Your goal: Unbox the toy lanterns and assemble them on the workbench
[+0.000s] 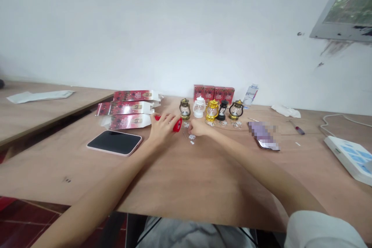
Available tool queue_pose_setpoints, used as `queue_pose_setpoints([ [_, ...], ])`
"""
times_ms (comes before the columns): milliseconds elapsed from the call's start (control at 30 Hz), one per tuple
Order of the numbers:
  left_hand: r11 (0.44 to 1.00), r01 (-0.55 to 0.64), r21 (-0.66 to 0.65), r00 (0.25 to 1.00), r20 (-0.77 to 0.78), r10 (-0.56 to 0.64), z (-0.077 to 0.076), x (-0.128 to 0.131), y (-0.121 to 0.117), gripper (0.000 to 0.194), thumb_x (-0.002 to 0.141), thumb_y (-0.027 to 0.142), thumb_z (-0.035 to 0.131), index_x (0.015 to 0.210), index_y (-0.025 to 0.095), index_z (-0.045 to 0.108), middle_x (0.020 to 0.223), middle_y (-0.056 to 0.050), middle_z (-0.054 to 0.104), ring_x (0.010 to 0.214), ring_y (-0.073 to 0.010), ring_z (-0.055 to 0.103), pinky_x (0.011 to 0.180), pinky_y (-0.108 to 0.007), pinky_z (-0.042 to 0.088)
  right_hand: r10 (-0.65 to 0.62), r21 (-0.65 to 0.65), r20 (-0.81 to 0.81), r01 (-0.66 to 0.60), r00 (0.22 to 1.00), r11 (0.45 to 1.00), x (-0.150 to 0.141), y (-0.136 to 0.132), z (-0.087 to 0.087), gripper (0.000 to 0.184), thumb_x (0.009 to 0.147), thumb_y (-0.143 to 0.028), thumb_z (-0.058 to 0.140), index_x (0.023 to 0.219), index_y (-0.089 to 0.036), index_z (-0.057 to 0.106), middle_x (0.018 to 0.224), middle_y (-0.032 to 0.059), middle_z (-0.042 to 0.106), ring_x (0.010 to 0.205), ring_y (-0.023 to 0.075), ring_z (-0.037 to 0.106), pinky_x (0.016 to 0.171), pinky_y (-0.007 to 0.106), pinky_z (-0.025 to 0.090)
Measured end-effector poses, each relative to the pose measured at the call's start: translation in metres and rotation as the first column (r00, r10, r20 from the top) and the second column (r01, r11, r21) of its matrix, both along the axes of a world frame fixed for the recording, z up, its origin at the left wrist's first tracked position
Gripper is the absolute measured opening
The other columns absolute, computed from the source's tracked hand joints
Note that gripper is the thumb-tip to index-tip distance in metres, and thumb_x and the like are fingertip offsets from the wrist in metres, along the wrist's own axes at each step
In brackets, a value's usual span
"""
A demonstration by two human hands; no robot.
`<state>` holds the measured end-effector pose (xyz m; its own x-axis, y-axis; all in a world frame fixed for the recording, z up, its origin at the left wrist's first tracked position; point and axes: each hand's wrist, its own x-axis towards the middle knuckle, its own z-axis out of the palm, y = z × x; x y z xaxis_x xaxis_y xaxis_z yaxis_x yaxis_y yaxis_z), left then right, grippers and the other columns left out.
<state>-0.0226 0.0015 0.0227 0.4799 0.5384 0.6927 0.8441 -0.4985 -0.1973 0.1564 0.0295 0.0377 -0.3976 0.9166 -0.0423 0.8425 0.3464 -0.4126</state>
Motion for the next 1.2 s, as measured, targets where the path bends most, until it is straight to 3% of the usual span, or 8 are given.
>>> queue_pose_setpoints([
  [100,1.0,0.005,-0.002,1.0,0.009,-0.005,0.0,0.0,0.0,0.032,0.082,0.02,0.05,0.113,0.022,0.055,0.104,-0.01,0.066,0.098,-0.0287,0.055,0.082,-0.048,0.027,0.007,0.012,0.011,-0.007,1.0,1.0,0.002,-0.005,-0.002,0.015,0.068,-0.004,0.056,0.064,-0.013,0.068,0.077,0.0115,0.071,0.078,0.0227,0.065,0.063,0.024,0.043],
  [333,1.0,0.006,-0.005,1.0,-0.006,-0.006,-0.001,-0.001,0.001,0.035,0.08,0.021,0.052,0.115,0.022,0.054,0.105,-0.011,0.066,0.098,-0.0295,0.055,0.081,-0.049,0.027,-0.014,-0.01,-0.036,0.014,0.999,1.0,0.005,-0.002,-0.002,0.022,0.068,0.0,0.051,0.074,-0.012,0.068,0.068,0.0088,0.069,0.067,0.0181,0.064,0.058,0.021,0.044],
  [667,1.0,0.008,-0.023,1.0,-0.004,-0.008,-0.003,-0.001,0.002,0.037,0.08,0.024,0.054,0.117,0.023,0.054,0.105,-0.011,0.066,0.098,-0.0292,0.054,0.083,-0.049,0.027,-0.041,0.036,-0.211,0.049,0.977,0.998,0.014,-0.002,-0.009,0.033,0.065,0.006,0.048,0.085,-0.013,0.067,0.076,0.0048,0.07,0.072,0.014,0.066,0.063,0.019,0.049],
  [767,0.999,0.015,-0.031,1.0,0.005,-0.015,-0.002,0.0,0.001,0.036,0.08,0.023,0.054,0.116,0.023,0.054,0.105,-0.011,0.066,0.099,-0.0298,0.054,0.083,-0.05,0.027,-0.051,0.105,-0.242,0.078,0.969,0.991,0.022,-0.003,-0.01,0.036,0.065,0.006,0.049,0.092,-0.012,0.066,0.088,0.0073,0.07,0.083,0.0155,0.065,0.074,0.024,0.05],
  [867,1.0,0.009,-0.027,1.0,-0.005,-0.009,-0.002,0.0,-0.001,0.036,0.08,0.022,0.054,0.115,0.023,0.054,0.105,-0.011,0.066,0.098,-0.0295,0.054,0.082,-0.05,0.027,-0.02,0.151,-0.242,0.059,0.97,0.987,0.032,-0.004,-0.016,0.035,0.066,0.003,0.054,0.096,-0.012,0.065,0.099,0.0088,0.068,0.092,0.018,0.063,0.083,0.029,0.048],
  [1000,1.0,0.006,-0.024,1.0,-0.025,-0.006,-0.001,0.001,-0.001,0.036,0.079,0.021,0.054,0.116,0.023,0.053,0.105,-0.011,0.066,0.097,-0.0294,0.055,0.081,-0.05,0.028,0.032,0.145,-0.228,0.002,0.973,0.989,0.042,-0.008,-0.03,0.03,0.069,-0.003,0.059,0.098,-0.011,0.065,0.099,0.0099,0.067,0.091,0.018,0.063,0.084,0.03,0.048],
  [1200,1.0,0.005,-0.023,0.999,-0.036,-0.005,-0.001,0.001,-0.001,0.035,0.079,0.022,0.055,0.115,0.023,0.054,0.104,-0.011,0.066,0.096,-0.0293,0.055,0.081,-0.05,0.027,0.037,0.192,-0.249,0.011,0.968,0.981,0.046,-0.022,-0.039,0.029,0.074,-0.009,0.059,0.103,-0.01,0.062,0.102,0.0117,0.063,0.092,0.0172,0.06,0.086,0.032,0.047],
])
